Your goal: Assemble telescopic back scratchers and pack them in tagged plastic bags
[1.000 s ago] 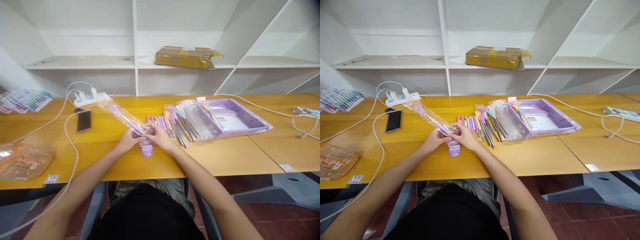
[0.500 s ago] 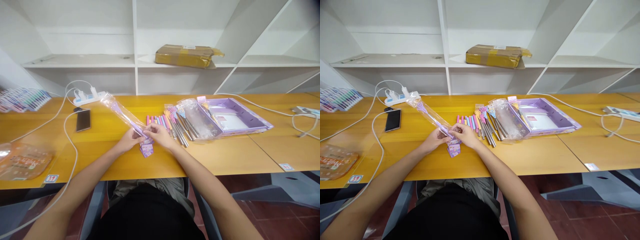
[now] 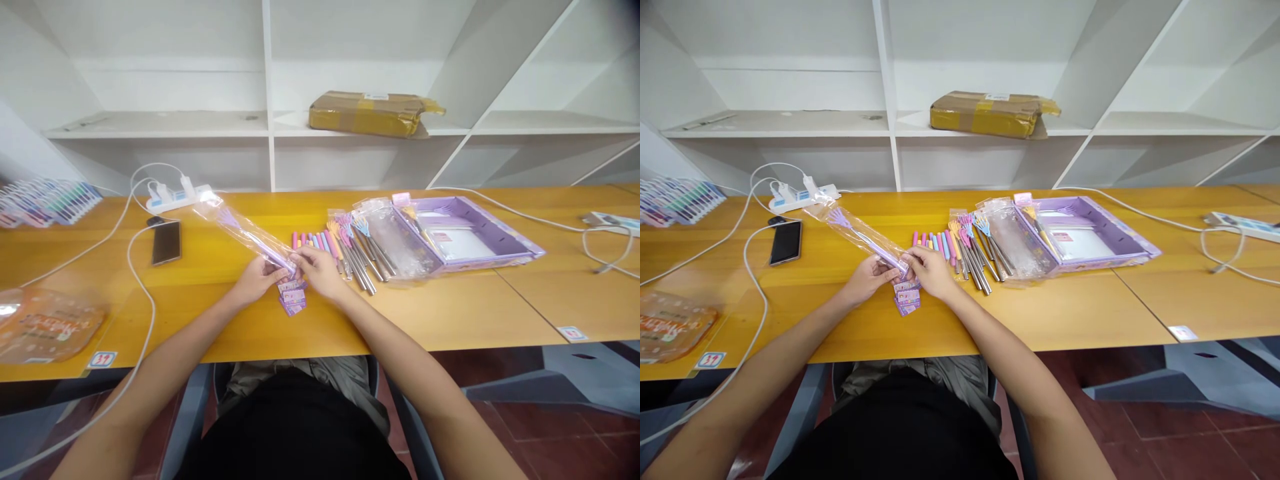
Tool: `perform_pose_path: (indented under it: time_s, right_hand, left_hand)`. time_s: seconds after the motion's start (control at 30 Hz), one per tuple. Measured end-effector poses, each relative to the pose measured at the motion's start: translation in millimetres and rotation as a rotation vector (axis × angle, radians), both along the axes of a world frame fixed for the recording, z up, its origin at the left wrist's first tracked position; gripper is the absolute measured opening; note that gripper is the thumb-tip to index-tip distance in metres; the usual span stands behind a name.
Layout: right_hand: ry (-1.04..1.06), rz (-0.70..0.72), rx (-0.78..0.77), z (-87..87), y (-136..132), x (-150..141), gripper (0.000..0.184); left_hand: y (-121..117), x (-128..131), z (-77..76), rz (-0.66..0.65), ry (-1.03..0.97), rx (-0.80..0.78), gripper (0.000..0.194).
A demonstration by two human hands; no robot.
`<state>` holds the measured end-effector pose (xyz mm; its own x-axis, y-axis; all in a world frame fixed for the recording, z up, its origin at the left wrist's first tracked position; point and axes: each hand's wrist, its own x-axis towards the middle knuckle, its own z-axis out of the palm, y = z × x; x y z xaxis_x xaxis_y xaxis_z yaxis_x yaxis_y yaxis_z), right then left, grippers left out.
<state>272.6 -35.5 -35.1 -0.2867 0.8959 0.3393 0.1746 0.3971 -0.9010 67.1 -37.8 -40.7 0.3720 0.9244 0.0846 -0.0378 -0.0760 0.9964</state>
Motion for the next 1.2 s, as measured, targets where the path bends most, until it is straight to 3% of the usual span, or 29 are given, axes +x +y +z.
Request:
perform_pose_path:
  time_s: [0.1, 0.3, 0.4, 0.5, 0.6, 0.7, 0.77, 0.9, 1.03, 1.1, 1.2]
  right_hand:
    - [-0.031, -0.002, 0.026, 1.8, -2.7, -2.0, 0.044]
    - [0.024, 0.111, -0.098, -0.6, -1.4, -0.4, 0.034]
    - [0.119, 0.108, -0.102, -0.6, 2.5, 3.2, 0.033]
    - [0.212, 0.168, -0.232, 0.6, 4.9, 5.6, 0.042]
    - [0.207, 0.206, -0.349, 1.6, 4.0, 5.7, 0.043]
    - [0.204, 0.272, -0.418, 2.3, 0.3, 4.5, 0.043]
    - [0.208, 0.358, -0.447, 3.9, -3.8, 3.4, 0.041]
    - [0.061, 0.628, -0.507, 12.3, -16.0, 2.0, 0.033]
    - [-0.119, 0.914, -0.619, 21.9, -22.3, 7.4, 0.032]
    - [-0.129, 0.869, -0.618, 21.6, -17.3, 13.6, 0.033]
    - [-0.124, 0.444, -0.377, 11.8, -1.7, 21.8, 0.026]
  left_hand:
    - [-0.4, 0.4, 1.9, 0.011, -0.006, -0.010, 0.051]
    - [-3.4, -1.8, 1.7, 0.009, 0.075, -0.010, 0.039]
    - [-8.4, -5.0, 3.4, -0.133, 0.124, -0.020, 0.031]
    - [-14.6, -8.3, 7.4, -0.367, 0.190, -0.032, 0.027]
    - [-16.7, -11.2, 10.4, -0.461, 0.263, 0.026, 0.025]
    - [-11.6, -13.5, 10.6, -0.371, 0.255, 0.055, 0.040]
    - [-5.5, -14.8, 10.6, -0.211, 0.208, 0.046, 0.052]
    - [4.7, -16.3, 13.0, 0.123, 0.064, 0.041, 0.051]
    - [7.5, -15.5, 13.0, 0.161, 0.049, 0.086, 0.052]
    - [7.2, -14.5, 10.3, 0.139, 0.068, 0.100, 0.045]
    - [6.3, -13.2, 5.4, 0.139, 0.122, 0.104, 0.041]
